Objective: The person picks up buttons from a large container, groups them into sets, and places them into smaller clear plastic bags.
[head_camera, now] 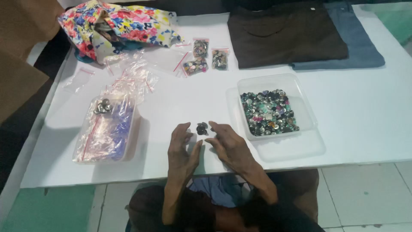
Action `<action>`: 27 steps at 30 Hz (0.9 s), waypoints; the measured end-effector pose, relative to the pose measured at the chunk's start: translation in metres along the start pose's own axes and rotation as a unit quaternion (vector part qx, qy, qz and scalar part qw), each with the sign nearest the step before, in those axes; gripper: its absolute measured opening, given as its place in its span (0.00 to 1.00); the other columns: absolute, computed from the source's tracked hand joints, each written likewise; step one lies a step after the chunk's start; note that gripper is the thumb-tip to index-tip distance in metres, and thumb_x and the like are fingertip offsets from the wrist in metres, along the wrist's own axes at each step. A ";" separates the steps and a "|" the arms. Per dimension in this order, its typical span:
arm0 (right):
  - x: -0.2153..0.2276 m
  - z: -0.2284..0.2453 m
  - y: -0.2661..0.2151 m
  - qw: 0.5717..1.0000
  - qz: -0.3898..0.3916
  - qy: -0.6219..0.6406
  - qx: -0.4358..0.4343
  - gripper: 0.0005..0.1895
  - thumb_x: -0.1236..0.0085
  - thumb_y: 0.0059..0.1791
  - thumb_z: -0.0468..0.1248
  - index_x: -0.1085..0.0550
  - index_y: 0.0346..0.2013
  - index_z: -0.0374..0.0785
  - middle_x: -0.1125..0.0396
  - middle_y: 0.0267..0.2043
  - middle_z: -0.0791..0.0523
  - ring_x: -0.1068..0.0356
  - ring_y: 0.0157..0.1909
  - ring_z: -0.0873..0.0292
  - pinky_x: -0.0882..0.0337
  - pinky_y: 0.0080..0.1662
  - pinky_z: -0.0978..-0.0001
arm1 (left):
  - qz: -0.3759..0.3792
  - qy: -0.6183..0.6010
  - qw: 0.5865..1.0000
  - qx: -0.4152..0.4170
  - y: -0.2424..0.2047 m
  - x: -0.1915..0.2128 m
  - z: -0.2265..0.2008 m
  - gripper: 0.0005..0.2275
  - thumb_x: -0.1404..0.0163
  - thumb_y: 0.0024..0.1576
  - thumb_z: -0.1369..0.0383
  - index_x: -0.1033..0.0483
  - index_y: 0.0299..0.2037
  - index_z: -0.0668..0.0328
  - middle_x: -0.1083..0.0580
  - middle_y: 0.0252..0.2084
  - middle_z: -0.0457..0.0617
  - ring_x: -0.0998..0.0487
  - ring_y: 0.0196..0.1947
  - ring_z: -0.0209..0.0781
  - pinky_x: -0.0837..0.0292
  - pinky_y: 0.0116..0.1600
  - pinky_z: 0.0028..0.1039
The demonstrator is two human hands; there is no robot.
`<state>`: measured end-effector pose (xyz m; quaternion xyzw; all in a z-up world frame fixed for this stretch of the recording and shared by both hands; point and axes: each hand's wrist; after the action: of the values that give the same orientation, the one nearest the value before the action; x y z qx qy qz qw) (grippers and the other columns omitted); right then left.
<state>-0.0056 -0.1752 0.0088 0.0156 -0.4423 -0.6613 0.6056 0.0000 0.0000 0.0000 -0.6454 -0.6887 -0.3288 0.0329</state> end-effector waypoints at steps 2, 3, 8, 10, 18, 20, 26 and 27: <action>0.017 0.017 -0.004 0.999 -0.031 -0.016 0.038 0.20 0.37 0.49 0.35 0.24 0.56 0.38 0.25 0.39 0.52 0.22 0.35 0.49 0.20 0.30 0.61 | -0.026 0.023 0.999 -0.028 -0.001 -0.002 -0.010 0.24 0.43 0.56 0.75 0.34 0.63 0.60 0.33 0.59 0.62 0.21 0.50 0.61 0.19 0.53 0.45; 0.024 0.025 -0.006 0.995 -0.053 -0.033 0.078 0.19 0.34 0.47 0.32 0.22 0.53 0.40 0.25 0.37 0.54 0.21 0.32 0.51 0.19 0.27 0.64 | -0.058 0.044 0.996 -0.049 -0.003 -0.004 -0.015 0.23 0.43 0.56 0.76 0.34 0.62 0.60 0.34 0.61 0.61 0.22 0.53 0.61 0.20 0.55 0.44; 0.088 -0.031 0.008 0.991 -0.096 -0.080 0.054 0.07 0.35 0.48 0.31 0.18 0.42 0.38 0.25 0.32 0.52 0.23 0.30 0.48 0.23 0.25 0.62 | -0.044 0.062 0.985 -0.157 0.031 -0.040 -0.064 0.09 0.46 0.60 0.74 0.23 0.50 0.57 0.24 0.50 0.49 0.22 0.58 0.50 0.26 0.59 0.41; 0.117 -0.054 0.033 0.987 -0.095 -0.119 0.046 0.05 0.37 0.50 0.29 0.18 0.40 0.36 0.26 0.33 0.51 0.23 0.33 0.46 0.23 0.28 0.58 | -0.027 0.092 0.975 -0.202 0.057 -0.071 -0.071 0.07 0.45 0.60 0.73 0.20 0.46 0.55 0.22 0.48 0.47 0.22 0.57 0.46 0.27 0.60 0.39; 0.140 -0.112 0.094 0.880 0.324 -0.309 -0.161 0.12 0.45 0.46 0.32 0.24 0.44 0.35 0.24 0.37 0.45 0.24 0.47 0.37 0.25 0.45 0.45 | 0.227 0.286 0.906 -0.214 0.141 -0.177 -0.042 0.18 0.47 0.51 0.80 0.26 0.51 0.50 0.20 0.45 0.49 0.15 0.44 0.50 0.34 0.65 0.46; 0.135 -0.134 0.091 0.876 0.332 -0.317 -0.147 0.12 0.44 0.45 0.33 0.25 0.43 0.35 0.25 0.36 0.45 0.24 0.45 0.35 0.25 0.43 0.43 | 0.221 0.271 0.915 -0.199 0.142 -0.177 -0.041 0.18 0.45 0.49 0.79 0.28 0.49 0.52 0.21 0.45 0.51 0.16 0.45 0.53 0.33 0.64 0.46; 0.144 -0.126 0.089 0.862 0.321 -0.379 -0.106 0.11 0.45 0.47 0.35 0.21 0.43 0.41 0.24 0.37 0.50 0.21 0.41 0.42 0.22 0.41 0.52 | 0.221 0.195 0.938 -0.181 0.135 -0.159 -0.062 0.22 0.49 0.48 0.88 0.29 0.51 0.57 0.26 0.50 0.58 0.20 0.52 0.61 0.34 0.66 0.51; 0.148 -0.122 0.087 0.874 0.309 -0.351 -0.130 0.12 0.47 0.49 0.36 0.21 0.45 0.41 0.24 0.38 0.49 0.22 0.42 0.41 0.22 0.41 0.50 | 0.217 0.179 0.943 -0.178 0.132 -0.156 -0.067 0.23 0.50 0.48 0.90 0.28 0.53 0.57 0.27 0.52 0.60 0.22 0.55 0.63 0.33 0.66 0.53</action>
<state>0.0913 -0.3543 0.0631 -0.4338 -0.5187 -0.4539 0.5802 0.1203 -0.1751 0.0326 -0.7047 -0.4454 -0.5410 0.1111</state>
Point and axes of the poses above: each hand's wrist, its own y-axis towards the middle knuckle, its own x-axis out of the back of the hand, z = x × y
